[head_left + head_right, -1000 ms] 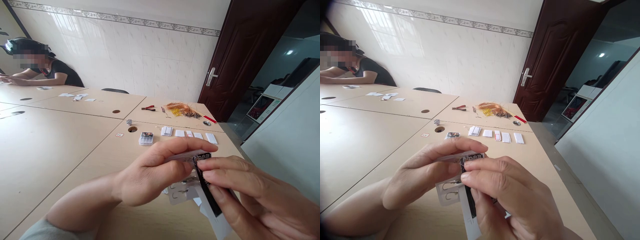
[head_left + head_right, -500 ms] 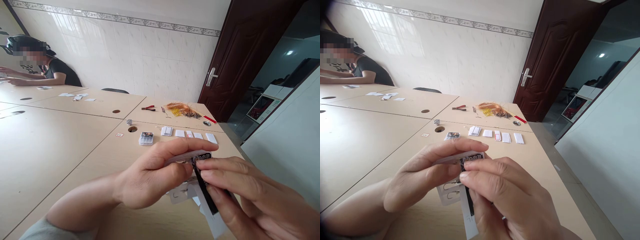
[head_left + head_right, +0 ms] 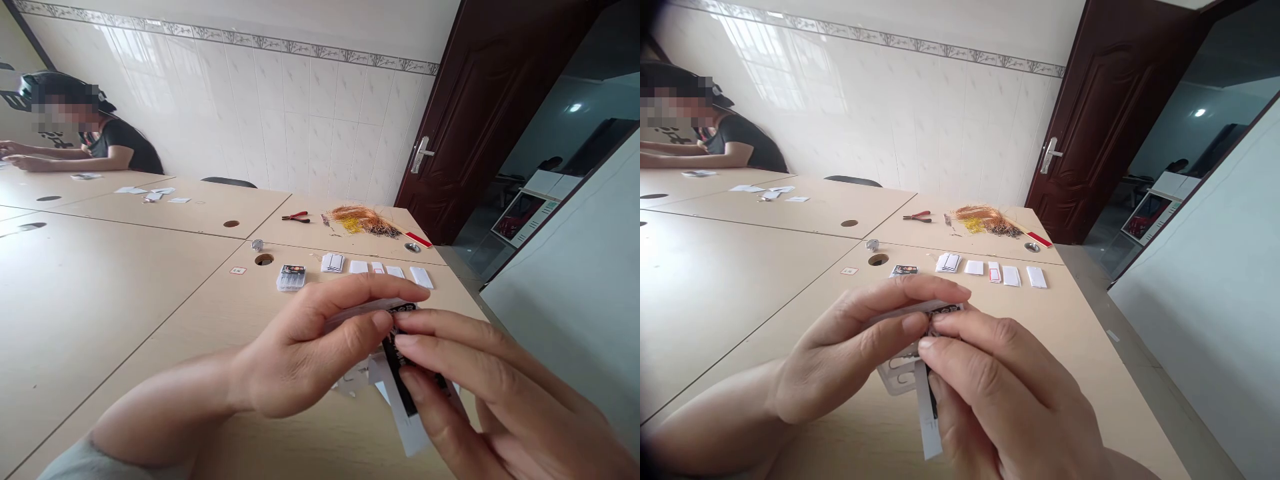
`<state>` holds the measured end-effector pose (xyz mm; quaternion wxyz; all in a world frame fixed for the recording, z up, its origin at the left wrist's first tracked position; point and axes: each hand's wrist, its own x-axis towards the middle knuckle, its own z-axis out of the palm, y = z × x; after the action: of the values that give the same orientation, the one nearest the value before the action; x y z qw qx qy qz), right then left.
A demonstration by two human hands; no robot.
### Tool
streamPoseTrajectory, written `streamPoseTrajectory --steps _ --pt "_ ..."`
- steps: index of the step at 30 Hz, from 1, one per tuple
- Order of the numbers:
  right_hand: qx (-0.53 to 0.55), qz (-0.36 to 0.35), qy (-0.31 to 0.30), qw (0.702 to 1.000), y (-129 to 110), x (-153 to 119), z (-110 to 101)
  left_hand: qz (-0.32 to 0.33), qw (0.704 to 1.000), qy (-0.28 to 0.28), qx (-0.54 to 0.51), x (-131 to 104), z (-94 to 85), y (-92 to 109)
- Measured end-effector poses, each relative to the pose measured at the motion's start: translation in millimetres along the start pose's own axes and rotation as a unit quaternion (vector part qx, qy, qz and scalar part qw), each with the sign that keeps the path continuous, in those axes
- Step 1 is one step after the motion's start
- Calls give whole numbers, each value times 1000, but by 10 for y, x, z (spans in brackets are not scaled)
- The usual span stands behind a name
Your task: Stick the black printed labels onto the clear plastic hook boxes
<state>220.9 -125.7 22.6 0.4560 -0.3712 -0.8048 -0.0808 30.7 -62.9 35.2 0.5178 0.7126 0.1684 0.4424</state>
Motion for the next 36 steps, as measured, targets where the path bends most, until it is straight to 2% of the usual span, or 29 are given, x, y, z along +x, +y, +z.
streamPoseTrajectory --steps 5,8,14,18,21,24,26,33,36 --pt "-10 22 30 999 -39 -9 32 19 1000 0 18 -28 -2 1" --pt "-1 32 45 999 -48 -14 53 25 999 23 15 -26 10 0" --pt "94 83 83 989 -54 -27 63 -13 997 67 -30 -9 45 2" --pt "131 97 121 979 -66 -51 61 -54 988 102 -100 10 41 -5" --pt "155 84 114 978 -44 -68 75 -74 981 110 -139 22 11 5" --pt "159 62 87 982 7 -71 86 -84 981 94 -149 23 -21 17" --pt "142 38 69 987 37 -65 77 -91 979 82 -163 16 -26 23" --pt "40 48 33 997 34 6 -16 -79 969 68 -223 -19 38 22" --pt "33 24 60 997 61 32 8 -71 966 67 -238 -23 46 12"
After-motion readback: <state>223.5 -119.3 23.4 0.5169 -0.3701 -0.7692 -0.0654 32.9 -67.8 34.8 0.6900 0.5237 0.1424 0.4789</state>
